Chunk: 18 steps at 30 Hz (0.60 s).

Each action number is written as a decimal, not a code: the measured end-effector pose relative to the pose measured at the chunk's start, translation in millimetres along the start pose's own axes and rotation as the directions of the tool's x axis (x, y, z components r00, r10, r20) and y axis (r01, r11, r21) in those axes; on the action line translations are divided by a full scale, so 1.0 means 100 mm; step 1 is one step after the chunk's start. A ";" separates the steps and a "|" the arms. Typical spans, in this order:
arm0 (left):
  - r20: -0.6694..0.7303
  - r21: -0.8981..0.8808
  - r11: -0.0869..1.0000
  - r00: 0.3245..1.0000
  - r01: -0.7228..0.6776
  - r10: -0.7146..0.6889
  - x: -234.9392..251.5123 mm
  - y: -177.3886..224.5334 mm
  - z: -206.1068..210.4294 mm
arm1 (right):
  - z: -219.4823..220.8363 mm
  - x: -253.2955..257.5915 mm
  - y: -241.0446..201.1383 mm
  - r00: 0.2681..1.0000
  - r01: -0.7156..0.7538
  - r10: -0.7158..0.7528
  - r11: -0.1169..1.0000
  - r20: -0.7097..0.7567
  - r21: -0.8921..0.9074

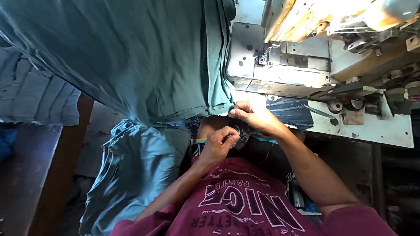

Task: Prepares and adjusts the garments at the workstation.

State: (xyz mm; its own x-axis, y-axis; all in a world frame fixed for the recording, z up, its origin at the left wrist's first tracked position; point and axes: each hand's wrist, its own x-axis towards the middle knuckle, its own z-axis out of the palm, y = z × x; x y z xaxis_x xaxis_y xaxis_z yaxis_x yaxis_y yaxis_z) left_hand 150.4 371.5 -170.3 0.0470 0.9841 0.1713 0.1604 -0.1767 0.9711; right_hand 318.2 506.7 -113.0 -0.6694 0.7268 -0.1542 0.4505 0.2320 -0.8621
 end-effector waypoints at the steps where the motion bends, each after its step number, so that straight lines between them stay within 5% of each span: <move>1: -0.005 0.002 1.000 1.000 -0.002 0.002 -0.02 -0.01 0.00 | -0.02 0.00 0.01 1.000 0.021 -0.021 1.000 -0.001 0.016; 5: -0.165 0.148 0.972 0.973 0.185 -0.160 -0.09 -0.19 -0.21 | -0.10 0.04 0.08 0.995 0.098 -0.099 0.993 0.010 0.064; 9: -0.142 0.230 0.856 0.886 0.462 -0.441 -0.25 -0.21 -0.83 | -0.02 0.07 0.09 0.993 0.106 -0.097 0.980 -0.062 0.170; 11: -0.183 0.178 0.909 0.921 0.376 -0.345 -0.39 -0.11 -1.17 | 0.08 0.10 0.00 0.987 0.157 -0.144 0.964 -0.077 0.215; 13: -0.387 0.159 0.968 0.914 0.196 -0.121 -0.53 -0.04 -1.52 | 0.22 0.15 -0.17 0.977 0.210 -0.198 0.952 -0.077 0.225; 15: -0.653 0.222 0.966 0.756 0.133 0.046 -0.56 -0.06 -1.94 | 0.38 0.24 -0.37 0.955 0.295 -0.286 0.942 -0.077 0.161; 18: -0.871 0.217 0.938 0.487 0.270 0.061 -0.49 -0.30 -2.61 | 0.68 0.47 -0.64 0.899 0.436 -0.433 0.899 -0.069 0.036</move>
State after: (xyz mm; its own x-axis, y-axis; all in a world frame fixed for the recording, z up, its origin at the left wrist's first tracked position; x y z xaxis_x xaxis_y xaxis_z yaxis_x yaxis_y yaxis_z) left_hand -114.0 333.7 -164.0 -0.8265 0.4840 0.2874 0.3768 0.0964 0.9213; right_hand 217.7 481.6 -98.3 -0.7559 0.5972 0.2683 0.0920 0.5026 -0.8596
